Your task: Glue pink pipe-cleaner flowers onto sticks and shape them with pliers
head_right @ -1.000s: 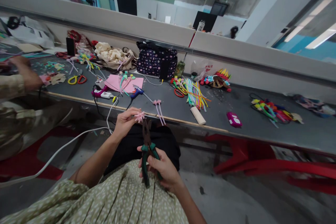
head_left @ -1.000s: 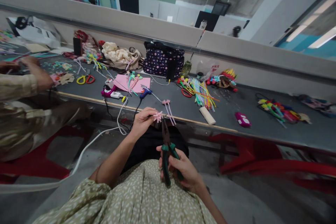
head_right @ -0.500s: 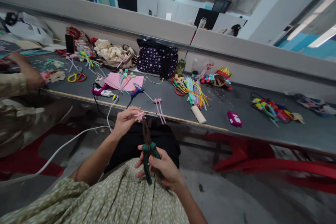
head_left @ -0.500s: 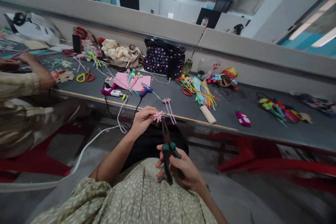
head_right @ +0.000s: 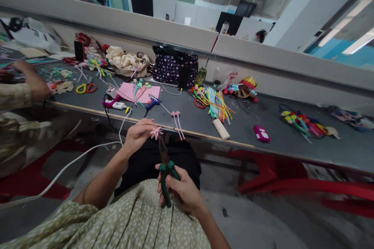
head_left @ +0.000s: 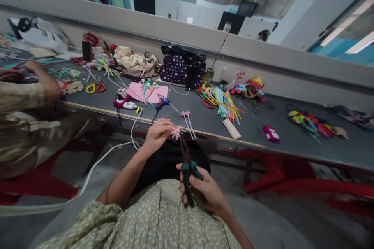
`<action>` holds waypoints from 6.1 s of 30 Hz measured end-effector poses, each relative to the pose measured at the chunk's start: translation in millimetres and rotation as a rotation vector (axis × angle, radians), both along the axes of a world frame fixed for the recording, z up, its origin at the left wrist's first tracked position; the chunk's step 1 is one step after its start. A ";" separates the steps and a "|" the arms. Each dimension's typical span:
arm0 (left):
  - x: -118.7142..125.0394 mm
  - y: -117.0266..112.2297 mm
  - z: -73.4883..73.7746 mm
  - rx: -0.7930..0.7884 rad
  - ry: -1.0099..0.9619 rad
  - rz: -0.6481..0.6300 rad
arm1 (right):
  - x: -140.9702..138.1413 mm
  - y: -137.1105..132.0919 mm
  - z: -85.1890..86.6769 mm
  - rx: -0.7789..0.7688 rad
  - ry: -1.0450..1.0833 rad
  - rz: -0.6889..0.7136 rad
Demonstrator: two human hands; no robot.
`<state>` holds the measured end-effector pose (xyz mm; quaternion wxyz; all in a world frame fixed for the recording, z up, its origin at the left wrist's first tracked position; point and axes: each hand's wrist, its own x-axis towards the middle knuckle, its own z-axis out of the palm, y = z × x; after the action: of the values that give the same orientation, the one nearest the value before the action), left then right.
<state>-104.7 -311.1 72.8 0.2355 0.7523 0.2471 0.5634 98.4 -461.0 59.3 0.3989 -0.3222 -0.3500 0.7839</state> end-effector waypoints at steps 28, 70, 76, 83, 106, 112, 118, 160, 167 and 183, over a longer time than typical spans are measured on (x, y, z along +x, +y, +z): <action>-7.3 0.0 -3.9 0.037 0.084 0.045 | 3.1 1.7 4.4 0.073 -0.273 -0.116; -4.4 10.3 -20.0 -0.113 -0.125 -0.133 | 2.3 4.6 -2.3 -0.015 -0.192 -0.062; -3.1 9.4 -19.9 -0.113 -0.141 -0.146 | 2.2 4.8 -4.9 -0.030 -0.165 -0.049; -0.6 7.5 -20.2 -0.124 -0.121 -0.150 | 0.3 4.6 -5.0 -0.003 -0.161 -0.057; -3.4 7.0 -19.9 -0.127 -0.078 -0.132 | -2.1 2.5 -5.4 -0.055 -0.020 0.002; -5.0 5.8 -16.9 -0.106 -0.048 -0.117 | -2.8 2.1 -7.0 -0.043 -0.065 -0.014; -6.7 5.9 -17.8 -0.089 -0.040 -0.114 | -3.5 1.1 -6.0 -0.028 -0.125 -0.047; -3.3 8.6 -27.4 -0.262 -0.097 -0.157 | -2.0 7.2 -4.9 -0.029 0.013 0.002; -2.5 7.2 -26.6 -0.251 -0.090 -0.188 | -3.1 6.6 -6.4 -0.038 0.034 0.023; -1.1 4.9 -28.3 -0.301 -0.112 -0.227 | 0.0 5.3 -11.5 -0.114 -0.033 0.028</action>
<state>-105.8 -306.3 44.5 0.4209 0.6990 0.2288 0.5309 98.4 -455.7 47.8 0.3631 -0.3526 -0.3158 0.8025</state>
